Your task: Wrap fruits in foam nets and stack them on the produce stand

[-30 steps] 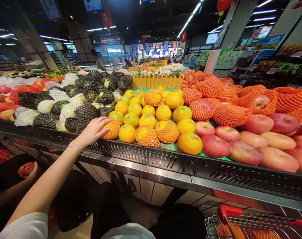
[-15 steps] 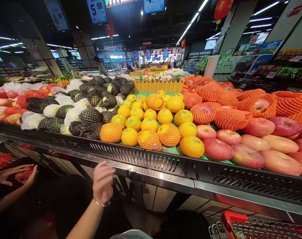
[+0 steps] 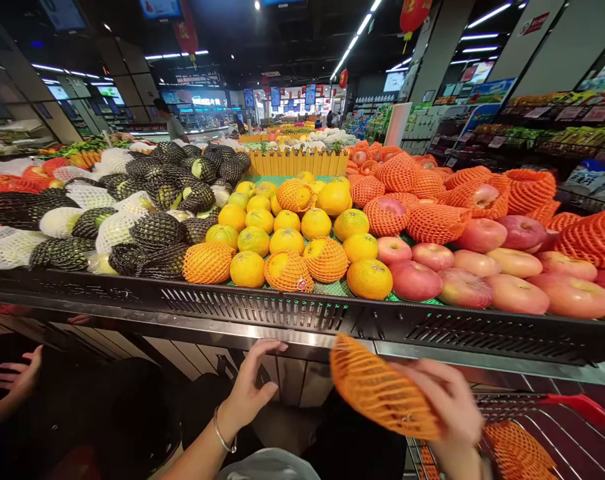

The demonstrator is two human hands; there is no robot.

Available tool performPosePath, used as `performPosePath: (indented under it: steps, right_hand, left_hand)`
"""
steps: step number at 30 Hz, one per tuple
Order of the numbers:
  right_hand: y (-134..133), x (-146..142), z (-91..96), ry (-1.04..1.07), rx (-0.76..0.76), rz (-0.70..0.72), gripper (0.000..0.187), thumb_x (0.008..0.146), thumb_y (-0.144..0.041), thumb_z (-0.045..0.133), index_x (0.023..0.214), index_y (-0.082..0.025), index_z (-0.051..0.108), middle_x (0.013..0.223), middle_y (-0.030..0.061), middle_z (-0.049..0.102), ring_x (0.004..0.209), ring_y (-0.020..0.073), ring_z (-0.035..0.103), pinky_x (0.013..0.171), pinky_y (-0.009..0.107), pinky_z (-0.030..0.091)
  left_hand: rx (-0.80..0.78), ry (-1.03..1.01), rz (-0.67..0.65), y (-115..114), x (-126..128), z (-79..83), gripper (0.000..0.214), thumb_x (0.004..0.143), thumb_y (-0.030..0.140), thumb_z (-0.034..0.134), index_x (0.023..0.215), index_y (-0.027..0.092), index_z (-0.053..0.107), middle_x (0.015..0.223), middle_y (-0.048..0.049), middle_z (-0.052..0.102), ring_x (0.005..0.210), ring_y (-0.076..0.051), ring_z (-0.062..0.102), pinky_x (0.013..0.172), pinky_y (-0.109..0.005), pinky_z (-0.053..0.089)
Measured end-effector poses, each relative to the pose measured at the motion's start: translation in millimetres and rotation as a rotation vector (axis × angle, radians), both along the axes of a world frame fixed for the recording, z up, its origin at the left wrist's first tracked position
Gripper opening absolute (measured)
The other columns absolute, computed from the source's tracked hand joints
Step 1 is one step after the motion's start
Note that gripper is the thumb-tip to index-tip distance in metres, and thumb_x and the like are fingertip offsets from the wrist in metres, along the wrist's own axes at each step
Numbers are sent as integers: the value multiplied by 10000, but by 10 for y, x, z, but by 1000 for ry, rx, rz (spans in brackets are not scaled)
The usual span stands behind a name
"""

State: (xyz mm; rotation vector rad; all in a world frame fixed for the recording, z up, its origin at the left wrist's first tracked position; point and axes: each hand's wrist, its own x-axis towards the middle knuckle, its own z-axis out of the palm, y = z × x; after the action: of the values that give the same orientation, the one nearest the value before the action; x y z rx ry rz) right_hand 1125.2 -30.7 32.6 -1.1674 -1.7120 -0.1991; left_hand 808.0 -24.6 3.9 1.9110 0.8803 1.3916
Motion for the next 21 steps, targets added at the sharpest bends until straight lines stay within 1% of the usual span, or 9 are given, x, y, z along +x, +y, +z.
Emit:
performPosePath:
  steps: [2,4,8,11,14,16,18,20,21]
  right_hand:
    - [53,-261,-66,-9,17,178,194,916,-280,555,941,-272,747,804,63,636,690,184,638,565,294,506]
    - [94,-518,-127,45,-3,318,194,908,-227,557,978,-251,736,790,50,646,672,168,643,546,263,507]
    - [148,-927,-306,257,-77,443,155,877,-212,597,983,-243,706,797,47,645,690,174,638,562,268,506]
    - [158,-1205,-451,687,-45,432,194,765,-188,708,919,-249,609,799,7,597,689,150,583,564,239,469]
    - [153,-1474,-530,1140,-126,404,302,687,-157,716,755,-232,432,696,-61,482,580,98,454,524,189,391]
    - [139,-1615,-553,1321,-259,399,341,690,-172,677,689,-223,340,648,-81,411,527,81,370,498,177,349]
    - [109,-1713,-576,1461,-328,379,353,697,-192,655,655,-218,305,624,-88,371,506,76,328,484,177,336]
    - [63,-1772,-619,1535,-369,372,339,701,-221,669,625,-212,339,612,-82,400,510,80,361,490,185,368]
    - [37,-1790,-652,1551,-397,371,307,704,-245,684,620,-214,390,616,-72,448,526,89,412,505,197,405]
  left_hand:
    - [-69,-16,-66,-50,42,4,530,888,573,545,1311,258,492,1191,-105,600,1124,-252,570,985,-411,455]
    - [-100,-2,-104,-100,74,-19,511,876,603,534,1262,268,541,1142,-89,616,1098,-247,569,973,-399,458]
    - [-117,-1,-44,-151,113,-112,469,865,594,554,1197,265,590,1117,-86,622,1081,-248,581,946,-394,482]
    - [-61,-27,17,-137,144,-153,487,859,591,567,1207,252,575,1137,-102,633,1102,-256,596,936,-409,508]
    - [75,13,100,-102,168,-139,280,915,399,590,1146,242,611,1045,-86,685,1042,-237,635,956,-442,508]
    - [159,49,145,-82,165,-117,189,933,244,564,1106,243,641,992,-67,716,977,-215,662,991,-482,489]
    - [222,72,172,-70,148,-100,206,928,171,549,1079,247,665,964,-46,736,919,-196,682,1020,-517,470]
    - [268,89,189,-65,127,-92,224,919,137,553,1071,247,676,923,-21,746,848,-173,693,1051,-539,447]
    - [292,94,184,-63,118,-91,233,916,123,556,1074,246,674,888,-6,747,795,-157,693,1066,-543,437]
